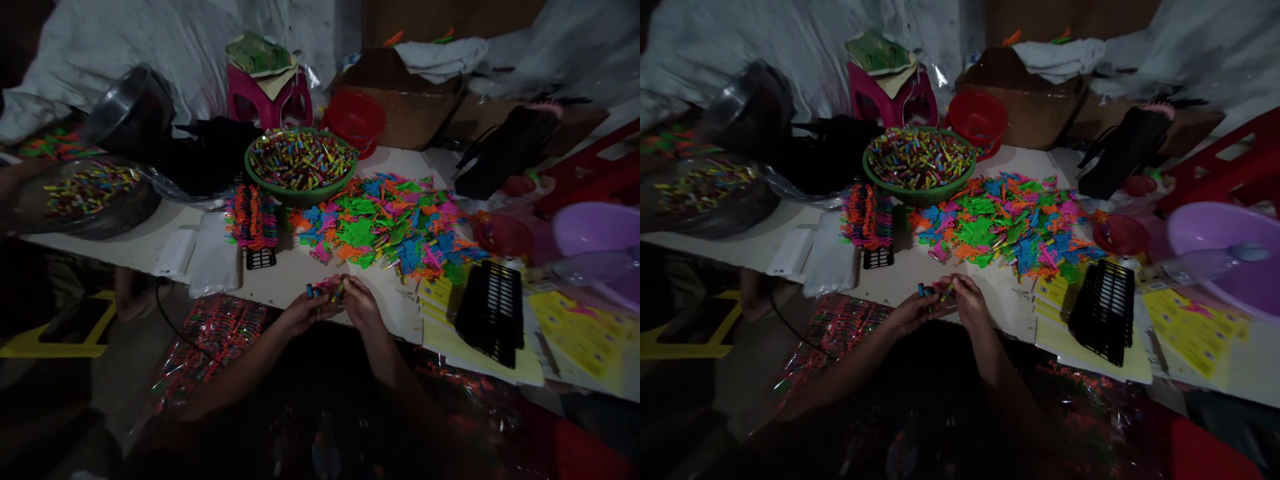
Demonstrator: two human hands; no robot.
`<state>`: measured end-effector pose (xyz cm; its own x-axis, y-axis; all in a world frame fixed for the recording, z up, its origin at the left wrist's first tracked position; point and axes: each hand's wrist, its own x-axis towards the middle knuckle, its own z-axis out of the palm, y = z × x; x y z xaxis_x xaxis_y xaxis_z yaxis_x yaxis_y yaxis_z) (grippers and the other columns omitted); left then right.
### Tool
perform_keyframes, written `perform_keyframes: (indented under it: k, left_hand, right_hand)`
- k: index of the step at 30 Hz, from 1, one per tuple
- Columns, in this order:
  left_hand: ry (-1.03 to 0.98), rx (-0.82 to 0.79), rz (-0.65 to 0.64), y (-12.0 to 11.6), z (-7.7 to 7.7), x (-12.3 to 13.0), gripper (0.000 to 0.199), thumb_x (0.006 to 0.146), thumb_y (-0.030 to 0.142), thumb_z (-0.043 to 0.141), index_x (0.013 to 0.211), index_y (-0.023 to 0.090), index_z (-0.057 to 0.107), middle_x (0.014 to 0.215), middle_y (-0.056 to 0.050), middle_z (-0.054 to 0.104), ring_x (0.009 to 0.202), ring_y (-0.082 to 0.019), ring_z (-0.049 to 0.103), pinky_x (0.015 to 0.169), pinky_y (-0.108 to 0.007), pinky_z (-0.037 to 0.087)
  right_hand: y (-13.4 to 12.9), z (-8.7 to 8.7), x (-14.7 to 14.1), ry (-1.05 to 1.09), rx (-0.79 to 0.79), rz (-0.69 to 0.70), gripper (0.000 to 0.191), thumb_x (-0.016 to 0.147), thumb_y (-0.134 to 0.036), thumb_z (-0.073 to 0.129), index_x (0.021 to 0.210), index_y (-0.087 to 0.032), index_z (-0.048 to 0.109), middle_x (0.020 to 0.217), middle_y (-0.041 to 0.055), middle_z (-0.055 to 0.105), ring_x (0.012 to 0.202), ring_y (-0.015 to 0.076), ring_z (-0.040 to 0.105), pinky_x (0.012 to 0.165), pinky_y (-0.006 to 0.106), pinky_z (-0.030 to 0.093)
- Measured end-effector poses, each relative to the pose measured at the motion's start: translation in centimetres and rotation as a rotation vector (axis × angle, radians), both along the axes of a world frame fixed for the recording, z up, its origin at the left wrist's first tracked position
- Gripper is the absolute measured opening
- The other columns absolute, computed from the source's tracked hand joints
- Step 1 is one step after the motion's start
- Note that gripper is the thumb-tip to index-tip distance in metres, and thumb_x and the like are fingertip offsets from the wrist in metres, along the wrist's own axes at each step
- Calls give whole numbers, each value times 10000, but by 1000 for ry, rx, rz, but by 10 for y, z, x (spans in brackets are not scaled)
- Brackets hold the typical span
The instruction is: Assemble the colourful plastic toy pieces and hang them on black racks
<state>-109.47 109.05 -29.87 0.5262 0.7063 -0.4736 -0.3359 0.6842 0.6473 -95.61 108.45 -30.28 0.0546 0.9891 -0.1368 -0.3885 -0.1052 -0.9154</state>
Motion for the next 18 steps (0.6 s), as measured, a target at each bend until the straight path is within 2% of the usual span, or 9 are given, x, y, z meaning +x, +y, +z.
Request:
perform_keyframes:
  k: [3,5,7,9,11,13,16,18]
  left_hand:
    - [73,0,-32,-1,-3,-4,327,632,273,725,905,146,596,807,-44,653,682,-121,621,649,-240,483]
    - [167,13,-25,0,-5,-8,321,591,261,749,848,138,603,718,-16,632,576,-89,589,545,-193,454]
    - [245,54,32,2,-6,-13,312,590,262,743,839,134,606,655,3,606,529,-79,566,508,-188,440]
    - [303,117,105,5,-7,-18,342,602,268,727,890,128,607,648,4,602,516,-80,555,499,-197,437]
    - [361,184,149,6,-7,-22,393,605,271,720,946,116,602,657,-7,611,490,-75,533,454,-188,403]
    - [416,237,165,4,-7,-21,433,605,277,714,984,108,592,647,-10,612,455,-67,506,410,-178,356]
    - [436,298,147,-2,-3,-14,464,612,301,704,1022,124,577,663,-3,615,453,-62,504,415,-175,349]
    - [416,337,120,-6,1,-6,452,616,320,698,1011,130,586,682,-3,620,469,-59,505,433,-176,354]
  right_hand:
    - [1,-10,-2,-265,53,77,340,706,-481,569,909,-213,625,973,58,657,910,204,596,784,365,463]
    - [8,-16,2,-535,111,40,344,766,-468,493,946,-212,634,1022,63,641,977,200,561,841,369,434]
    - [17,-22,9,-854,160,-45,346,790,-434,467,978,-194,629,1083,82,611,1066,212,500,910,388,376]
    - [25,-27,18,-1140,171,-63,321,738,-401,559,962,-183,630,1093,96,595,1102,238,456,938,409,328]
    - [28,-29,23,-1254,110,-15,313,636,-385,668,870,-178,637,991,91,616,1017,247,491,889,400,351]
    - [25,-29,23,-1114,-2,-10,300,594,-414,687,761,-175,617,803,51,618,824,206,542,762,343,408]
    - [13,-25,15,-567,-135,-74,344,659,-516,586,713,-177,576,619,-9,558,556,126,497,557,261,404]
    - [5,-19,7,-257,-137,-120,352,682,-523,563,721,-173,574,613,-14,559,524,107,484,527,241,396]
